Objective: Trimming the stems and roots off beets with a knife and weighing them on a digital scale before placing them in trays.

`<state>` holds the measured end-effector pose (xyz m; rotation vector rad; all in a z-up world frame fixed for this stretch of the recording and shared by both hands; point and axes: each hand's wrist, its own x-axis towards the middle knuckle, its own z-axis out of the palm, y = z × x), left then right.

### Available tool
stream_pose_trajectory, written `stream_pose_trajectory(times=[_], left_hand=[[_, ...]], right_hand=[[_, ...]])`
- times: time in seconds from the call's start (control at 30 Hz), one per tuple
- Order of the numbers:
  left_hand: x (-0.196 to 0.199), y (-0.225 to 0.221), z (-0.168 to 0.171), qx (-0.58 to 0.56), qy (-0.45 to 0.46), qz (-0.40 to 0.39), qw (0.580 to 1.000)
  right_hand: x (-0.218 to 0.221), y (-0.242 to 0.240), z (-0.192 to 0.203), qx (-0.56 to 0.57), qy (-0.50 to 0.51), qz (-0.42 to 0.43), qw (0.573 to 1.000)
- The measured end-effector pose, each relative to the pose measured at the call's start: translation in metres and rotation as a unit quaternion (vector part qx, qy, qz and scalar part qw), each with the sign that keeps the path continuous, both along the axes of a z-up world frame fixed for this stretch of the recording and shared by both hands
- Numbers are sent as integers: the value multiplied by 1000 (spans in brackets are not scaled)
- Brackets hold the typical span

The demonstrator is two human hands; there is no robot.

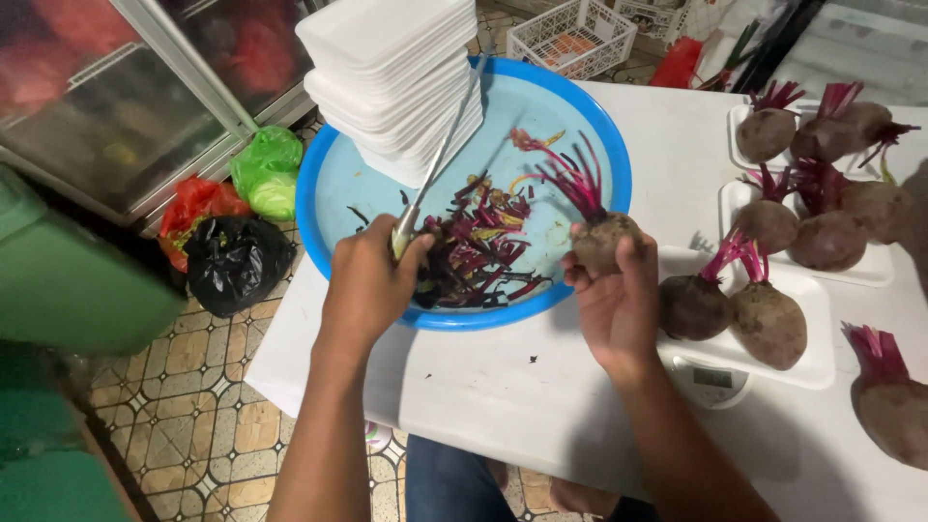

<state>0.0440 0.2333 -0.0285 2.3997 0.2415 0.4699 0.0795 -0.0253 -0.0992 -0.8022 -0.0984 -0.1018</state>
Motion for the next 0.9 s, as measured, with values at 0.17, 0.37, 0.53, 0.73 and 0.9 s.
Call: stream_pose_trajectory(times=[0.17,0.37,0.53,0.73,0.9], left_hand=[[-14,-21,11,214,223,-45,950],[6,-26,-23,304,106,-101,941],[14,-34,9,246,77,-114,959],[0,-70,44,47,-156,-137,977],[-8,-98,55,14,-379,-72,923]], right_hand=[[5,-9,-5,192,118,95,970],[7,-16,-14,211,112,201,950],[5,-11,-16,169,102,207,958],[-2,1,-16,33,12,149,988],[-8,8,-19,-53,-80,82,992]])
